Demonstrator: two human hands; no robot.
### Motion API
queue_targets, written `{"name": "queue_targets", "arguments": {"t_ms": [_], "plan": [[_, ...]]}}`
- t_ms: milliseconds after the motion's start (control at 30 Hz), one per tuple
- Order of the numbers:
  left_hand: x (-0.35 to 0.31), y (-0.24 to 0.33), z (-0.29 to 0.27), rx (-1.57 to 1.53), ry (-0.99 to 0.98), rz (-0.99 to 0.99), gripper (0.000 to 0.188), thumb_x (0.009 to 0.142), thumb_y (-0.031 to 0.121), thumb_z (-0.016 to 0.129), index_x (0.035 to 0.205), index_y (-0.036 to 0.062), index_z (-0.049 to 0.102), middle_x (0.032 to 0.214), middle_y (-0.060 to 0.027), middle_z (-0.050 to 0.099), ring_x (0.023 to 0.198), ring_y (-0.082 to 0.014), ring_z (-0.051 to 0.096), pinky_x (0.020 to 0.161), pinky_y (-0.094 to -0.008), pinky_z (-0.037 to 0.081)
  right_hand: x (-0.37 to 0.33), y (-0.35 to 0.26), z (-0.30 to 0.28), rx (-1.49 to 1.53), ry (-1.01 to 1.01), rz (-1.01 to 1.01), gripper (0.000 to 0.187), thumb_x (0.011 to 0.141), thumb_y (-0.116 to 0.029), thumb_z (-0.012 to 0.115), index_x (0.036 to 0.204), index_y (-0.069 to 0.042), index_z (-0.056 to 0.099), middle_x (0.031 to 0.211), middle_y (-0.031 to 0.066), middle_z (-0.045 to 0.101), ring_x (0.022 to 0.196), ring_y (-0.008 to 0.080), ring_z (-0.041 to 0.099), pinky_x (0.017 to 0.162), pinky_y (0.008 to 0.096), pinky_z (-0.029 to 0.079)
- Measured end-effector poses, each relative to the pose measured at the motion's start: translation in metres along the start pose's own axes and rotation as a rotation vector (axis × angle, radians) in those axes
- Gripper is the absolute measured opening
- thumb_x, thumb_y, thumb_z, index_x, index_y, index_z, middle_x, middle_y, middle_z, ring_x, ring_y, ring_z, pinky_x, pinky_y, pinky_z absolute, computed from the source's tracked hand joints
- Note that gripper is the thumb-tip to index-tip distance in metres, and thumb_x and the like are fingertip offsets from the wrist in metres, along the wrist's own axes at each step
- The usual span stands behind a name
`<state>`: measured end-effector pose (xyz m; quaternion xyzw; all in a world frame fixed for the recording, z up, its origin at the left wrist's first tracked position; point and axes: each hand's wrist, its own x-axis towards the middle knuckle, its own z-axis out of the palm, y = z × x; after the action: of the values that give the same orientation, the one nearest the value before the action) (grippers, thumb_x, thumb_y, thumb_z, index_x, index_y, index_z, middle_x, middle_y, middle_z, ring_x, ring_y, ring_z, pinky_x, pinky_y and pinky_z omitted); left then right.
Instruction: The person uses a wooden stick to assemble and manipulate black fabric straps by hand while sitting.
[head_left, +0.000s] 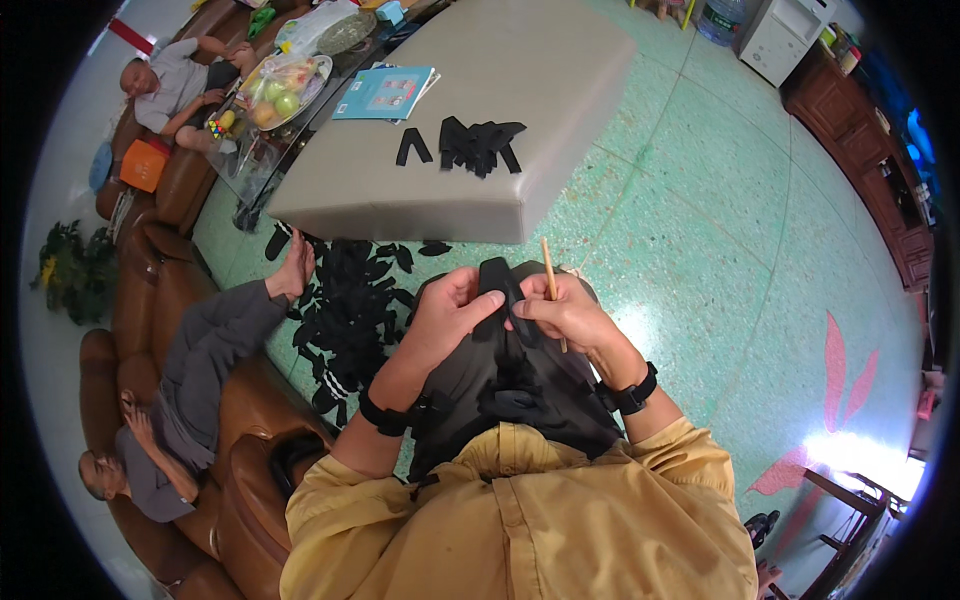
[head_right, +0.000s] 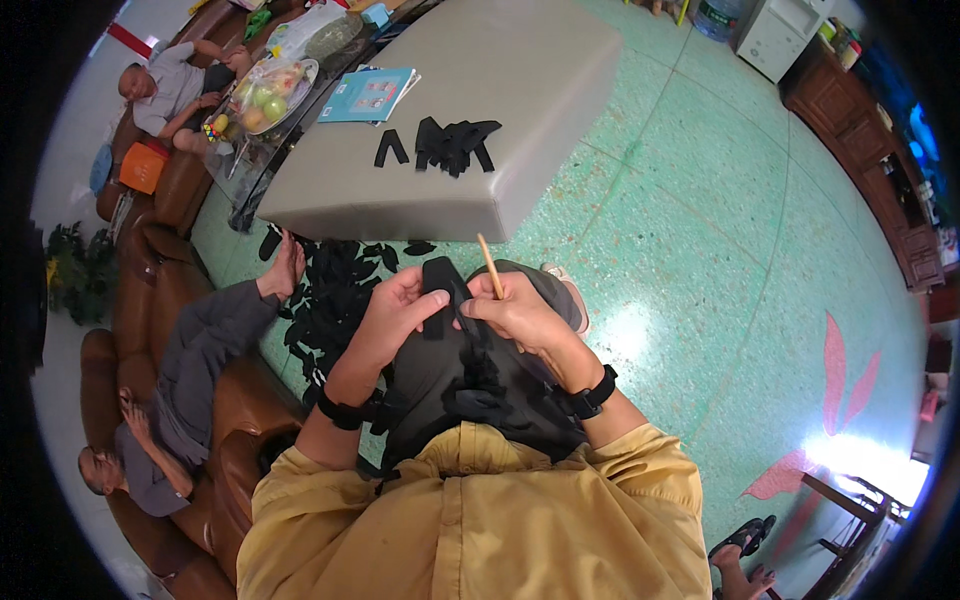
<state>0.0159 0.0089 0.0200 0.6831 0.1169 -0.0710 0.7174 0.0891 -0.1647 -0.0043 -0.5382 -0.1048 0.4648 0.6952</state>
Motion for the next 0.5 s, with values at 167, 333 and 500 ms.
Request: {"name": "queue_targets", "arguments": {"t_ms": [167,333,500], "plan": [[-0.004,0.007,-0.001,0.027,-0.074,-0.021,0.011,0.087,0.011,0.057,0.091,0.0001,0.059,0.078,-0.0027,0.063,0.063,-0.0070,0.058,0.054,-0.0184,0.040,0.000,0.002,-0.003,0.172,-0.112,0.059,0.009,0.081,-0.007,0.058,0.075,-0.006,0.052,0.056,-0.0034,0.047,0.037,0.0014,0.030,0.034,0.0195,0.016],[-0.004,0.005,0.000,0.114,-0.110,-0.095,0.009,0.087,0.004,0.055,0.090,-0.0042,0.058,0.080,-0.0068,0.063,0.066,-0.0107,0.061,0.059,-0.0218,0.047,0.004,0.010,-0.005,0.137,-0.097,0.143,0.007,0.080,-0.010,0.057,0.075,-0.006,0.054,0.057,-0.0020,0.050,0.037,0.0018,0.031,0.034,0.0191,0.015],[-0.002,-0.018,0.009,-0.009,-0.020,0.106,0.012,0.087,0.011,0.057,0.088,-0.0005,0.060,0.073,-0.0019,0.062,0.060,-0.0052,0.056,0.050,-0.0177,0.040,0.009,0.014,0.006,-0.013,0.034,0.213,0.019,0.078,-0.022,0.055,0.070,-0.005,0.055,0.060,0.0005,0.053,0.036,0.0031,0.030,0.032,0.0214,0.016]]}}
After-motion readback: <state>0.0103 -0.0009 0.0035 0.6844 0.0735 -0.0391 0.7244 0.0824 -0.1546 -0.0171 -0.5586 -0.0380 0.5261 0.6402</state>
